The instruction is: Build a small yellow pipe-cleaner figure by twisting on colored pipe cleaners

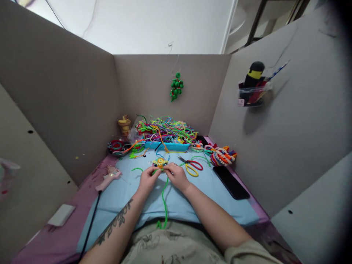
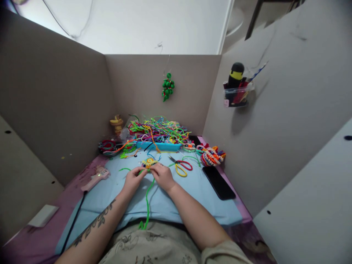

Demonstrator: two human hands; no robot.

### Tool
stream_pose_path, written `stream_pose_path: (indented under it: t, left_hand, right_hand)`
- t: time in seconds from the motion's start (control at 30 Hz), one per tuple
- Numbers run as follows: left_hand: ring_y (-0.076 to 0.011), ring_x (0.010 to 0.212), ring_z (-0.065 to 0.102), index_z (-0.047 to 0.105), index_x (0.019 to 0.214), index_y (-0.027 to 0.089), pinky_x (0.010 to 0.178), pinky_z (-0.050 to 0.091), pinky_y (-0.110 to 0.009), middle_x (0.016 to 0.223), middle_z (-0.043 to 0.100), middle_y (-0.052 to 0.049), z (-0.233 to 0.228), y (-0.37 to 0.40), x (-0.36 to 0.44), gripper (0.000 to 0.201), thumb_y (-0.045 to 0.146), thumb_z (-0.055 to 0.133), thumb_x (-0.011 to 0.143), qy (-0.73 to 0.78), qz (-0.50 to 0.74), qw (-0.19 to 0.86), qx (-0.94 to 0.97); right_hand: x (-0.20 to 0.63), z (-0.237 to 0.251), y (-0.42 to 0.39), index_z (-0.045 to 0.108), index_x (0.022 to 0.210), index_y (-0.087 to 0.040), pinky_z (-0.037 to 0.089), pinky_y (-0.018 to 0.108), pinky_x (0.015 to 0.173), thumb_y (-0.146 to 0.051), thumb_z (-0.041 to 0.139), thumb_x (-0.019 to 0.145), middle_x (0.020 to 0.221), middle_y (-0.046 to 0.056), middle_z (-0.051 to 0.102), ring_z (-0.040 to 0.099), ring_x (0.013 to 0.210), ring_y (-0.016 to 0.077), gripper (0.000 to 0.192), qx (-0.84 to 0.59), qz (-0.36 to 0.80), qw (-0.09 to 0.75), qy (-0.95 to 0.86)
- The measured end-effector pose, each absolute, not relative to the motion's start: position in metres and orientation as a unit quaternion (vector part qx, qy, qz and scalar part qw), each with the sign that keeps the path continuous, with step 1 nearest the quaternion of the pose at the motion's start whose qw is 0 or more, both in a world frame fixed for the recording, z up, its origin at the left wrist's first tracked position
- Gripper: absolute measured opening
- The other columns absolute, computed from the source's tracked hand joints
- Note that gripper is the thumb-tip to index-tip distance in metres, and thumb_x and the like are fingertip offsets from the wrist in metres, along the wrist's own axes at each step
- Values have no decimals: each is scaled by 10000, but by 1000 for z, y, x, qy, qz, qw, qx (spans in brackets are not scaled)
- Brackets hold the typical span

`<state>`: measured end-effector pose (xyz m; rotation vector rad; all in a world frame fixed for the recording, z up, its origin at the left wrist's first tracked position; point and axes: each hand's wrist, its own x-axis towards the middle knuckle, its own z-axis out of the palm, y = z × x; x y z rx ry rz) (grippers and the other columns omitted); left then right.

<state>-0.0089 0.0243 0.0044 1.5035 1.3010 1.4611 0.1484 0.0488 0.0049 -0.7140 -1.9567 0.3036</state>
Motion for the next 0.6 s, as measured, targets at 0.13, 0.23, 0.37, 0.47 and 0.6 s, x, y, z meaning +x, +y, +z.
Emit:
stream_pose_path:
  t: [0.13, 0.23, 0.37, 0.47, 0.6]
  left_hand:
    - [-166, 714, 586, 679, 747, 158, 691, 441, -263, 736, 671, -37, 4, 24, -10, 206, 351, 624, 702, 499, 560, 300, 590]
    - [-165, 718, 587, 679, 741, 155, 693, 443, -267, 730, 663, -37, 5, 24, -11, 207, 349, 613, 714, 495, 560, 270, 607]
    - [-161, 704, 588, 674, 719, 157, 683, 447, -267, 712, 652, -32, 6, 23, -11, 202, 346, 602, 726, 494, 555, 241, 624]
    - [-154, 693, 583, 661, 716, 157, 671, 449, -264, 708, 645, -32, 7, 22, -9, 194, 332, 582, 745, 491, 545, 227, 640]
    - [-146, 731, 577, 640, 833, 170, 638, 452, -250, 815, 635, -43, 5, 20, -7, 163, 298, 567, 765, 465, 537, 170, 683]
  right_hand:
    - [147, 8, 48, 625, 856, -191, 443, 272, 706, -176, 494, 827, 776, 39, 615, 562, 763, 156, 135, -290, 163, 493, -804]
    - [147, 9, 49, 616, 821, -189, 428, 260, 684, -163, 497, 822, 754, 29, 595, 549, 736, 147, 122, -289, 183, 478, -809]
    - [149, 7, 51, 603, 822, -190, 416, 260, 690, -153, 481, 829, 761, 30, 578, 537, 738, 147, 128, -283, 178, 457, -824]
    - [150, 6, 51, 597, 826, -194, 415, 266, 696, -155, 471, 834, 774, 34, 574, 534, 749, 151, 133, -283, 176, 452, -827]
    - [151, 5, 51, 596, 820, -192, 415, 264, 689, -166, 482, 834, 779, 30, 572, 534, 744, 147, 118, -294, 189, 460, -816]
